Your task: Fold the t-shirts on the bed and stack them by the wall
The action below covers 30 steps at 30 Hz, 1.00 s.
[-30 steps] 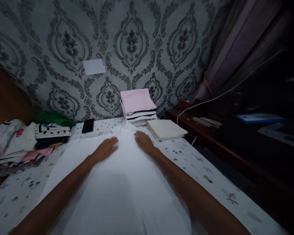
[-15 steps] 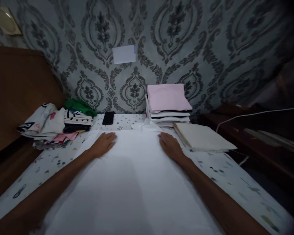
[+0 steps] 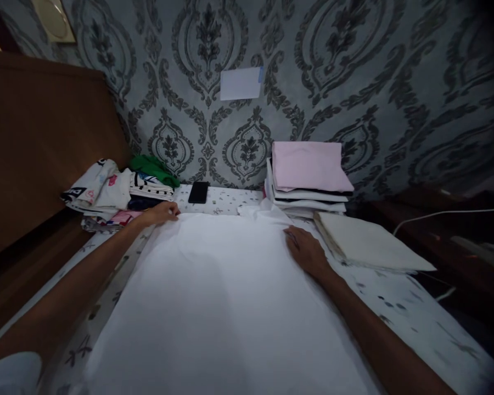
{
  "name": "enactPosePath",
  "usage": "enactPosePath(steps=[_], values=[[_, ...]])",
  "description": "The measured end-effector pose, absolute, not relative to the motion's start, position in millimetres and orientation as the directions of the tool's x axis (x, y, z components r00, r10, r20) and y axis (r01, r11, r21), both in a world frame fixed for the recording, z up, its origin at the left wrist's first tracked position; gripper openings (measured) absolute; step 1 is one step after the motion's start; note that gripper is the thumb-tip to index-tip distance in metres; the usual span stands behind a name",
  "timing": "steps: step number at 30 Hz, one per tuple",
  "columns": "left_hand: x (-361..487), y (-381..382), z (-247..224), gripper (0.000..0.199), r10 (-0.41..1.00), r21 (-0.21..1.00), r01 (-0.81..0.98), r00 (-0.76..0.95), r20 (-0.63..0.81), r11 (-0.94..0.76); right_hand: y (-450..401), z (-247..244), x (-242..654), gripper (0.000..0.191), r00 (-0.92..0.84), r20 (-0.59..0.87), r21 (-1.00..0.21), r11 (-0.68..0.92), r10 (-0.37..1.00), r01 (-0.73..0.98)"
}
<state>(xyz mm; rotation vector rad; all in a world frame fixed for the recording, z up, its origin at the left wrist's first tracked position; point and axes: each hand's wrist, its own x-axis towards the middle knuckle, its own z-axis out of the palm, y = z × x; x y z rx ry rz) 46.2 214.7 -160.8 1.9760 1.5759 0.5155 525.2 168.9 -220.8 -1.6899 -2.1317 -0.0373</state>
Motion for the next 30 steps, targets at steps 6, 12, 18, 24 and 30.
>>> enactPosePath(steps=[6, 12, 18, 24, 30], values=[[48.0, 214.8, -143.8, 0.051, 0.909, 0.787, 0.617, 0.336, -0.247, -0.015, 171.6, -226.3, 524.5, 0.036, -0.166, 0.346, -0.238, 0.257, 0.923, 0.937], [37.2, 220.7, -133.9, 0.031, 0.835, 0.550, 0.831, 0.362, -0.415, -0.087, 170.5, -227.0, 528.7, 0.033, -0.186, 0.406, -0.217, 0.292, 0.895, 0.932], [19.8, 206.2, -135.9, 0.033, 0.838, 0.672, 0.734, 0.425, -0.341, -0.099, 142.9, -194.7, 453.5, 0.029, -0.392, 0.472, -0.215, 0.535, 0.789, 0.817], [7.6, 193.0, -133.7, 0.038, 0.844, 0.634, 0.756, 0.441, -0.307, -0.164, 121.2, -172.8, 310.1, 0.023, -0.771, 0.267, -0.423, 0.789, 0.578, 0.444], [10.2, 176.6, -145.0, 0.024, 0.934, 0.755, 0.654, 0.296, -0.202, -0.044, 139.3, -191.0, 259.8, 0.031, -0.716, 0.278, -0.469, 0.741, 0.640, 0.481]])
